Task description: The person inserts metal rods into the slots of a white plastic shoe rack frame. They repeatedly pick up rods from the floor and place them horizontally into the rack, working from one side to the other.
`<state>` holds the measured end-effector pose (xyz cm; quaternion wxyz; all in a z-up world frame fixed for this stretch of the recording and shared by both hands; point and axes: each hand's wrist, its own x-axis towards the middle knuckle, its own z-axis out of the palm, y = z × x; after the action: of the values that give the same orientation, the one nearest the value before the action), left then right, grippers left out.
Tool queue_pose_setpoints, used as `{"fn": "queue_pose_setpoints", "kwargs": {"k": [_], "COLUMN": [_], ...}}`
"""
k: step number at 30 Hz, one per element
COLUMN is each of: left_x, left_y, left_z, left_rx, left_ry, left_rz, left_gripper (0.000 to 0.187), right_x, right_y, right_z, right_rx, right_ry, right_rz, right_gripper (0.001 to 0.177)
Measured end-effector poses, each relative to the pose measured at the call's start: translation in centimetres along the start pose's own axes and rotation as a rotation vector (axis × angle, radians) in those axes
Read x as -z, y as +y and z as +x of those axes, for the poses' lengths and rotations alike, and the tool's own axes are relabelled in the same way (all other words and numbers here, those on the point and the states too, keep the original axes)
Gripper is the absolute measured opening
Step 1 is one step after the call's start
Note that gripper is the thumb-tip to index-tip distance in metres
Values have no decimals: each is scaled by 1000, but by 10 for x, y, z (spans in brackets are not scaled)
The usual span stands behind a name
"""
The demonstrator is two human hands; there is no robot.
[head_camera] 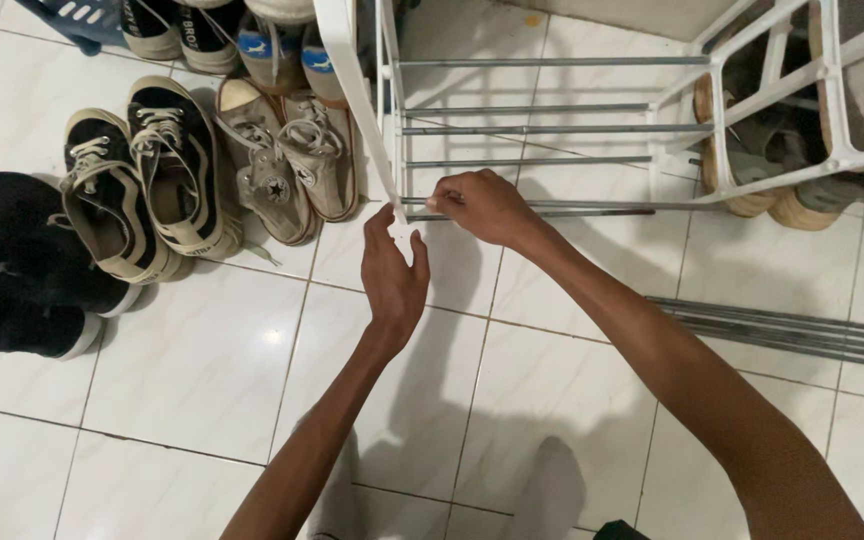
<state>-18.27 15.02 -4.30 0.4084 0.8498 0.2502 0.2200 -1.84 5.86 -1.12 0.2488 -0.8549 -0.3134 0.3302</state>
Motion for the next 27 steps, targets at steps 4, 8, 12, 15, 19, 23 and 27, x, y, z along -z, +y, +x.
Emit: {"fn": "queue_pose_setpoints", "kwargs": {"k": [4, 8, 12, 15, 19, 23, 27], "left_x": [-6, -15, -35, -53, -85, -116, -144], "left_y": [14, 31, 50, 61, 75, 88, 104], "left_z": [-12, -5, 10, 15, 22, 19, 15], "left_rx": [-55, -346, -502, -549, -609, -676, -707], "left_ry": [-30, -61, -123, -151, -217, -253, -330], "left_rz": [42, 68, 84, 69, 128, 140, 101], "left_gripper": [35, 42, 50, 45, 44, 40, 39], "right_x": [5, 12, 22, 35, 56, 67, 69], "right_y": [-2, 12, 36, 61, 98, 129, 148], "right_z": [-10, -19, -32, -50, -83, -121, -152], "right_rx": [219, 211, 179, 154, 119, 115, 103], "right_ry": [103, 136, 216, 281, 362, 523, 735], "right_rz": [-9, -33, -112, -236, -326, -352, -350], "right_gripper": [23, 15, 14, 14, 14, 15, 20]}}
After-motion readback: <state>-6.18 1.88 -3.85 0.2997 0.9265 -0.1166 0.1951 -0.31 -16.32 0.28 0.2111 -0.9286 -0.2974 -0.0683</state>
